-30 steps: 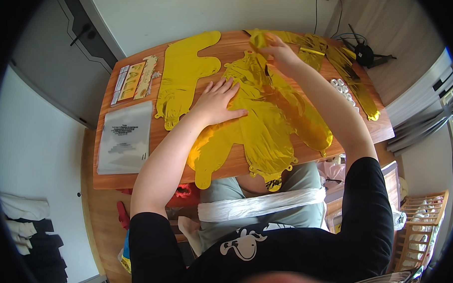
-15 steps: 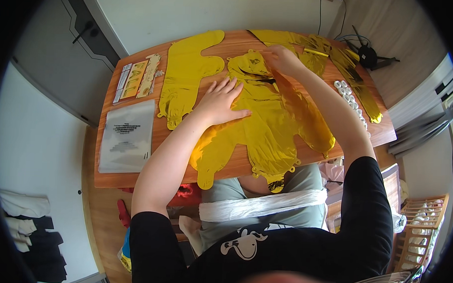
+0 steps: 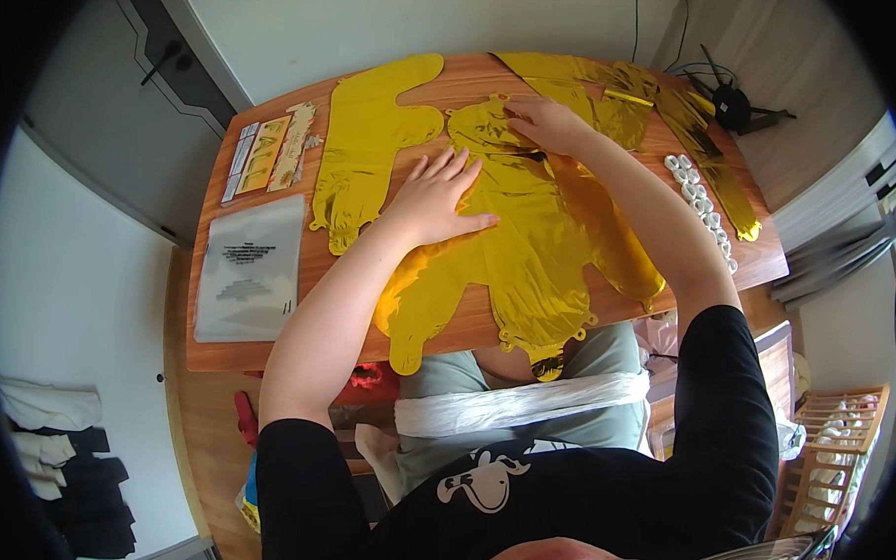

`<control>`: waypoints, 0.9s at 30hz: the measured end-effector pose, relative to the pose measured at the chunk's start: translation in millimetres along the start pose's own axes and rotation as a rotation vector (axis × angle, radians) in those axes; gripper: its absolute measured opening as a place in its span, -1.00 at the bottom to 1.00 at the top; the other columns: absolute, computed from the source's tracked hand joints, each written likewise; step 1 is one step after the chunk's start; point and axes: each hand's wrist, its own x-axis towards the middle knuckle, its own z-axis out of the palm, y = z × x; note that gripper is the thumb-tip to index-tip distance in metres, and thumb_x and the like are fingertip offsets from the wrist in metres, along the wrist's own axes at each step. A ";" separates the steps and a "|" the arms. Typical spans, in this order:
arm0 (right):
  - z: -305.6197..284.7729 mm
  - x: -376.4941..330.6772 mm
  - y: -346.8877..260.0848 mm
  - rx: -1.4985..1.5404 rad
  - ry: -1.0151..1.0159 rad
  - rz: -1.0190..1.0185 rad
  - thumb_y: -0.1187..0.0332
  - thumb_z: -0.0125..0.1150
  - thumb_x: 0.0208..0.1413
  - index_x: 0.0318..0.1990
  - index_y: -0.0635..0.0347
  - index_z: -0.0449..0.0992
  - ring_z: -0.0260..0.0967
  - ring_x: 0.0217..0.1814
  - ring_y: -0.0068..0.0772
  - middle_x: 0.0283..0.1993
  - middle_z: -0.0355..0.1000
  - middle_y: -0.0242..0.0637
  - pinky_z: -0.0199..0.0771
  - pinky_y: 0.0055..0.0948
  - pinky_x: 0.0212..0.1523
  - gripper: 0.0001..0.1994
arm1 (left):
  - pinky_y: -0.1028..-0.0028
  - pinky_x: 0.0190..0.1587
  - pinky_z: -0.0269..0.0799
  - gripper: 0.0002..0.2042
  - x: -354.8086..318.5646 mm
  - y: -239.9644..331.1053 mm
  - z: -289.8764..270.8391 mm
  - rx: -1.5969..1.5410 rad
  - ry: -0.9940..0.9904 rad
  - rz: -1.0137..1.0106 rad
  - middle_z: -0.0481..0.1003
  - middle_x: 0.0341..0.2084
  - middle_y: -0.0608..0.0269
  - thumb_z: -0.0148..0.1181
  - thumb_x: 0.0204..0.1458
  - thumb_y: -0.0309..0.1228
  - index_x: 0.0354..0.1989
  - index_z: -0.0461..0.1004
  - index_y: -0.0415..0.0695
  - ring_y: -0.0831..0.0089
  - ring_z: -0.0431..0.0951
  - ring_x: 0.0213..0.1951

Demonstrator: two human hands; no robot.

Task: The recorder is folding gold foil balloons at a desk.

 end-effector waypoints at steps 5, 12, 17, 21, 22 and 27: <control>3.4 -5.0 -4.4 -0.068 0.032 0.013 0.13 0.12 0.34 0.29 0.12 0.46 0.36 0.33 -0.01 0.27 0.46 -0.15 0.39 -0.15 0.29 -0.55 | 0.08 0.58 -0.25 0.03 3.2 2.7 2.4 0.009 0.024 0.008 -0.03 0.57 0.04 0.08 0.07 0.45 0.57 0.05 -0.04 0.16 -0.11 0.59; 20.3 -7.5 -7.9 -0.253 0.028 0.096 0.00 -0.01 0.41 0.45 0.04 0.31 0.12 0.56 -0.12 0.49 0.27 -0.23 0.13 -0.07 0.50 -0.44 | 0.10 0.58 -0.24 0.03 3.0 1.9 3.4 0.027 0.020 -0.002 -0.03 0.57 0.04 0.06 0.07 0.45 0.57 0.04 -0.04 0.18 -0.09 0.59; 25.8 -7.9 -2.9 -0.433 -0.016 0.024 -0.02 -0.14 0.46 0.51 0.06 0.19 0.01 0.62 -0.12 0.56 0.15 -0.21 -0.01 -0.05 0.56 -0.40 | 0.09 0.58 -0.24 0.04 2.9 1.3 3.6 0.021 0.023 -0.004 -0.03 0.57 0.04 0.08 0.06 0.45 0.57 0.05 -0.04 0.18 -0.09 0.59; 25.6 -5.9 -1.0 -0.452 -0.085 0.087 -0.10 -0.22 0.46 0.57 0.06 0.05 -0.07 0.65 -0.11 0.63 0.01 -0.20 -0.12 0.10 0.58 -0.33 | 0.09 0.58 -0.24 0.05 4.0 2.2 3.2 0.014 0.025 0.001 -0.02 0.57 0.05 0.09 0.05 0.45 0.57 0.05 -0.03 0.18 -0.09 0.59; 24.6 -6.9 2.8 -0.450 -0.093 0.098 -0.16 -0.24 0.45 0.57 0.05 0.03 -0.09 0.66 -0.12 0.64 -0.01 -0.21 -0.15 0.14 0.58 -0.30 | 0.09 0.58 -0.24 0.05 5.8 3.9 2.8 0.012 0.027 0.007 -0.02 0.57 0.05 0.09 0.05 0.45 0.57 0.05 -0.03 0.18 -0.09 0.59; 21.4 -2.8 -15.0 -0.329 -0.115 0.173 -0.27 -0.33 0.43 0.61 -0.05 -0.08 -0.19 0.70 -0.14 0.66 -0.06 -0.25 -0.28 0.18 0.60 -0.24 | 0.09 0.58 -0.24 0.05 -0.2 -1.0 1.9 0.021 0.026 -0.011 -0.02 0.57 0.06 0.09 0.05 0.46 0.57 0.05 -0.03 0.17 -0.09 0.59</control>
